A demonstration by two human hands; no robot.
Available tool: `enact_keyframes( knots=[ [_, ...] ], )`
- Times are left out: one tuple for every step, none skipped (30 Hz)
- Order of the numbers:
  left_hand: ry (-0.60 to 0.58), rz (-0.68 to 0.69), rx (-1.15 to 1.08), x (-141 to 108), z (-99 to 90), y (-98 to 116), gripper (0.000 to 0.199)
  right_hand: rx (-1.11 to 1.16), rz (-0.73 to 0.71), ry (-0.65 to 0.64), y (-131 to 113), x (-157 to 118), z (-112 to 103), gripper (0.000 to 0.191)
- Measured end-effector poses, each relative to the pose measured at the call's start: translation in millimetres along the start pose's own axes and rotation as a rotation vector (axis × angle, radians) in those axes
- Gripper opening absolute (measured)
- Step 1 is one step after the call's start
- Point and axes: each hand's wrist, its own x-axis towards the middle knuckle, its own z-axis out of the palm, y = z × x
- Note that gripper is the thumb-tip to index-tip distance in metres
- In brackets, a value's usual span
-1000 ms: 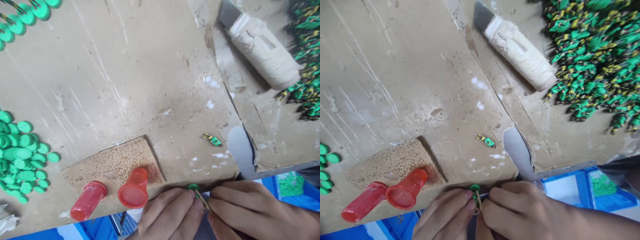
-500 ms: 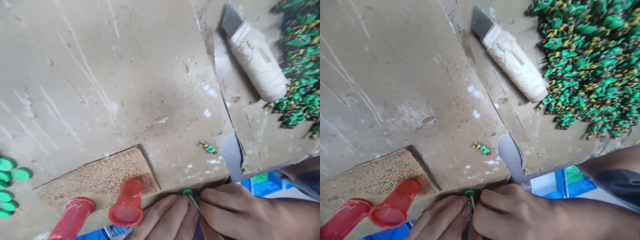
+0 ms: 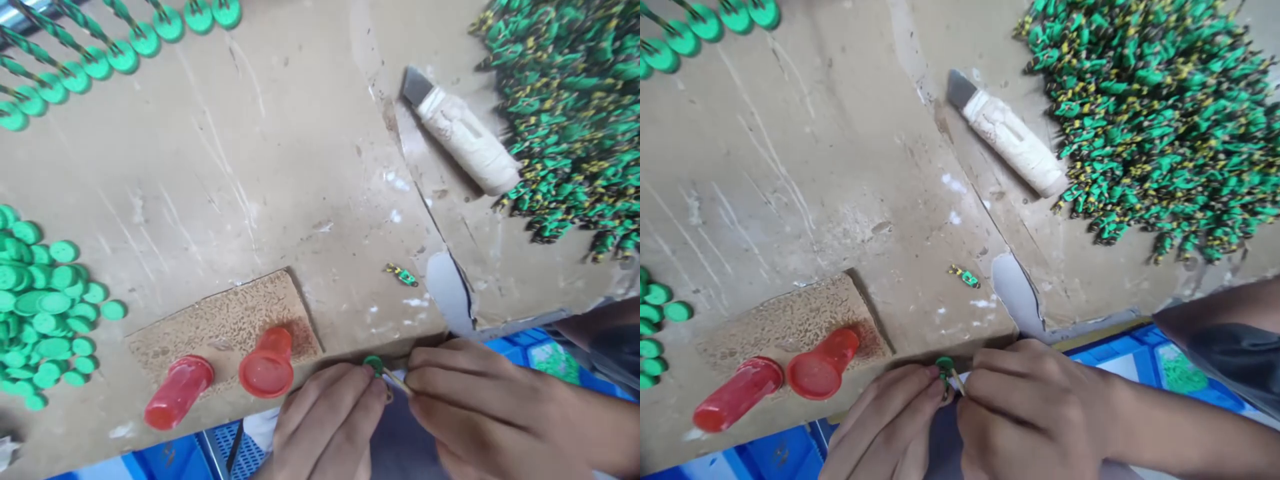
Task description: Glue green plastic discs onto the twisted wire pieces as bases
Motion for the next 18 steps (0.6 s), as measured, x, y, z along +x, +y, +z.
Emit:
enact_keyframes(
  knots=[
    [0.013,0.031,-0.004,-1.1,0.5,-2.2,0.017,-0.013,0.023,0.01,-2.5,-5.7,2.4,0.038],
    [0.024,0.058,-0.006,-2.2,1.1,-4.1,0.016,-0.022,0.041,0.022,-4.9,-10.7,4.9,0.039],
    [0.033,0.078,-0.005,-3.1,1.6,-5.4,0.016,-0.03,0.057,0.037,-7.1,-14.4,7.1,0.04],
    [0.03,0.089,-0.003,-3.6,2.1,-5.9,0.016,-0.038,0.068,0.053,-8.9,-16.8,9.0,0.04],
    [0.019,0.069,0.005,-3.9,2.7,-5.6,0.017,-0.047,0.075,0.073,-10.1,-17.9,10.5,0.038],
    [0.015,0.042,0.011,-3.8,3.2,-4.6,0.018,-0.057,0.079,0.096,-10.7,-17.7,11.7,0.036],
    [0.023,0.019,0.014,-3.5,3.8,-3.1,0.019,-0.067,0.078,0.126,-10.6,-16.4,12.5,0.035],
    [0.037,0.0,0.017,-3.0,4.4,-1.4,0.019,-0.073,0.076,0.16,-10.0,-14.2,13.1,0.034],
    [0.053,-0.015,0.018,-2.5,5.0,0.1,0.019,-0.074,0.071,0.189,-8.8,-11.4,13.4,0.036],
    [0.065,-0.021,0.019,-2.1,5.5,1.3,0.019,-0.068,0.058,0.215,-7.1,-8.4,13.3,0.04],
    [0.071,-0.018,0.019,-1.8,5.7,2.0,0.019,-0.058,0.042,0.229,-5.3,-5.3,12.8,0.045],
    [0.069,-0.008,0.02,-1.5,5.5,2.2,0.019,-0.047,0.027,0.234,-3.3,-2.4,11.9,0.048],
    [0.055,-0.017,0.026,-1.3,4.9,1.9,0.02,-0.037,0.01,0.231,-1.6,0.0,10.3,0.05],
    [0.036,-0.024,0.029,-1.1,3.8,1.1,0.02,-0.031,-0.006,0.226,-0.5,1.7,8.2,0.05],
    [0.023,-0.018,0.029,-0.7,2.5,0.0,0.02,-0.028,-0.025,0.227,-0.2,2.8,5.6,0.048],
    [0.009,-0.003,0.023,-0.2,0.9,-1.4,0.019,-0.035,-0.023,0.208,-1.1,3.0,2.7,0.045],
    [-0.004,0.014,0.014,0.5,-0.6,-3.0,0.018,-0.051,-0.003,0.172,-3.3,2.5,-0.1,0.043],
    [-0.015,0.029,0.004,1.4,-2.0,-4.6,0.018,-0.076,0.029,0.134,-6.9,1.2,-2.4,0.041]
  ],
)
